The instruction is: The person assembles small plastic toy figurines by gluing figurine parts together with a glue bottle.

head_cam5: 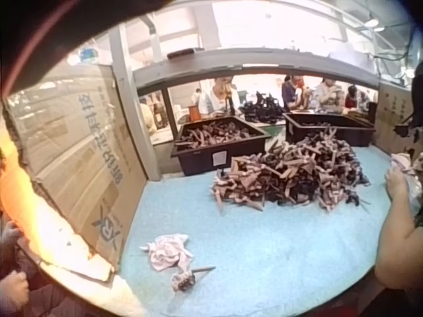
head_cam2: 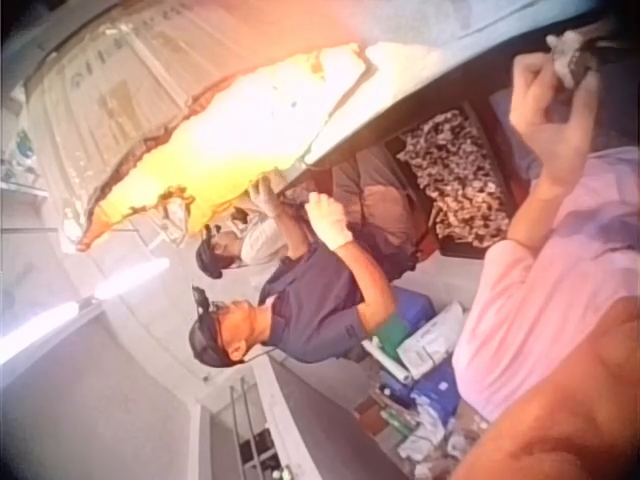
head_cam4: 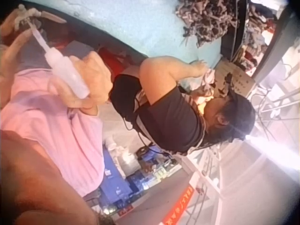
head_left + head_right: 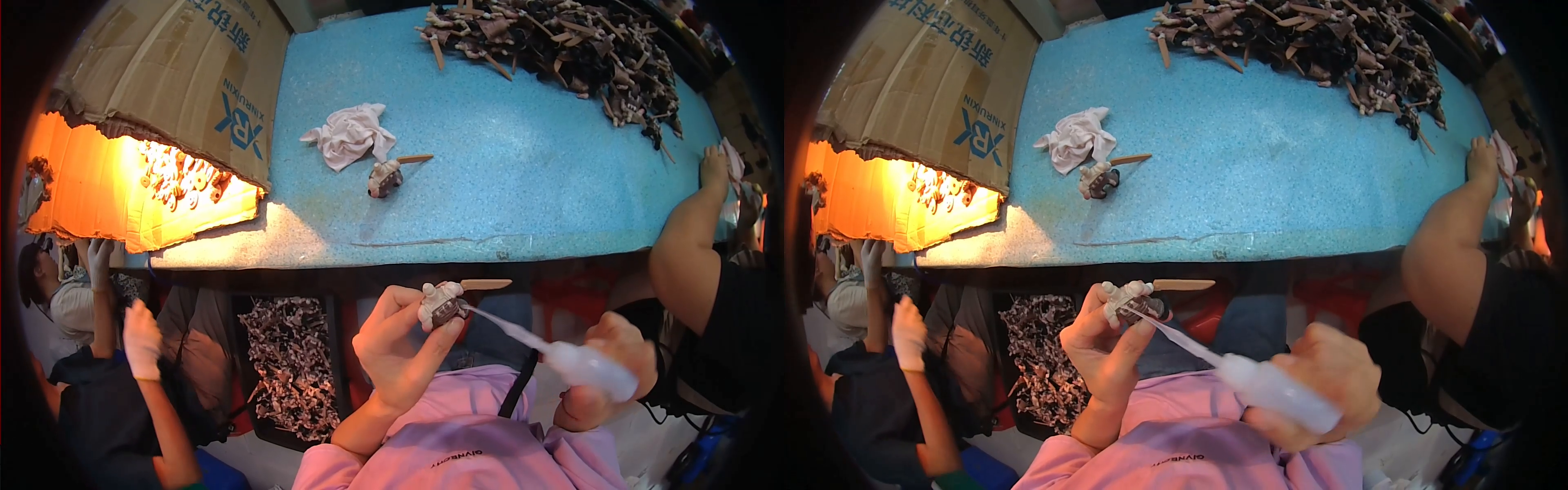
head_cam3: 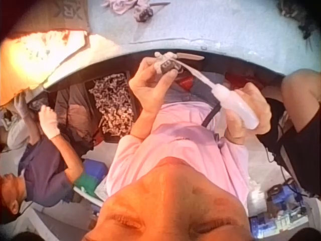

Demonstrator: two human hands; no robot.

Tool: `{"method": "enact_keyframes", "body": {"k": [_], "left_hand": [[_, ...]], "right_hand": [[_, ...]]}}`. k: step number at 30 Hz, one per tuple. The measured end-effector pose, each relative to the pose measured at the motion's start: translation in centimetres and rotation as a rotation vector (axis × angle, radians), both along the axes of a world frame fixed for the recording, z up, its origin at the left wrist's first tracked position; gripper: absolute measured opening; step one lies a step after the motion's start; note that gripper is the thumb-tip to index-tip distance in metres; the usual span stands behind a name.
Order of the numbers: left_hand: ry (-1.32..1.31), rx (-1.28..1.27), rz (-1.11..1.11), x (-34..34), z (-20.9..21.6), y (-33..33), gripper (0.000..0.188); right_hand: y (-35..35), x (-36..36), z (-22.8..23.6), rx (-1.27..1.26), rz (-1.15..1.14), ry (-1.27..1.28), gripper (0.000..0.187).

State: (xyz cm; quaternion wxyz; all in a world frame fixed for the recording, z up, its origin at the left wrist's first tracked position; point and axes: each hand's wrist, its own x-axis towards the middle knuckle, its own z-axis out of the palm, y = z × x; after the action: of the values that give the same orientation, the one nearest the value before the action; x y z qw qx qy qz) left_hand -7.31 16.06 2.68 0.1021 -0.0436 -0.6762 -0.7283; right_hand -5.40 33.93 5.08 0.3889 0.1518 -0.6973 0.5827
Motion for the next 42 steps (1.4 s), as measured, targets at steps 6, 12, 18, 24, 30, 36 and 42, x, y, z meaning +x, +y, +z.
{"method": "enact_keyframes", "body": {"k": [6,12,18,24,30,36,42], "left_hand": [[-0.166,0.292,-0.085,0.1,0.4,-0.5,0.023],[-0.208,0.415,-0.093,0.8,-0.2,-2.8,0.024],[-0.28,0.523,0.016,2.5,-0.5,-5.8,0.024],[-0.249,0.526,0.112,3.9,-1.4,-8.0,0.027],[-0.261,0.597,0.135,4.4,-1.6,-10.1,0.028],[-0.244,0.638,0.125,4.5,-2.0,-11.9,0.027],[-0.192,0.687,0.14,5.0,-2.3,-13.6,0.027]], "right_hand": [[2.3,-1.8,0.4,-0.705,0.42,-0.473,0.046],[0.9,-6.9,2.0,-0.543,0.316,-0.497,0.033],[-0.7,-14.7,0.8,-0.15,0.266,-0.589,0.025],[-1.4,-20.5,-3.6,0.121,0.318,-0.566,0.025],[-0.8,-19.7,-3.5,0.327,0.155,-0.482,0.027],[0.0,-19.3,-3.6,0.39,0.041,-0.514,0.042],[-2.6,-10.6,3.0,0.776,-0.28,-0.299,0.031]]}}
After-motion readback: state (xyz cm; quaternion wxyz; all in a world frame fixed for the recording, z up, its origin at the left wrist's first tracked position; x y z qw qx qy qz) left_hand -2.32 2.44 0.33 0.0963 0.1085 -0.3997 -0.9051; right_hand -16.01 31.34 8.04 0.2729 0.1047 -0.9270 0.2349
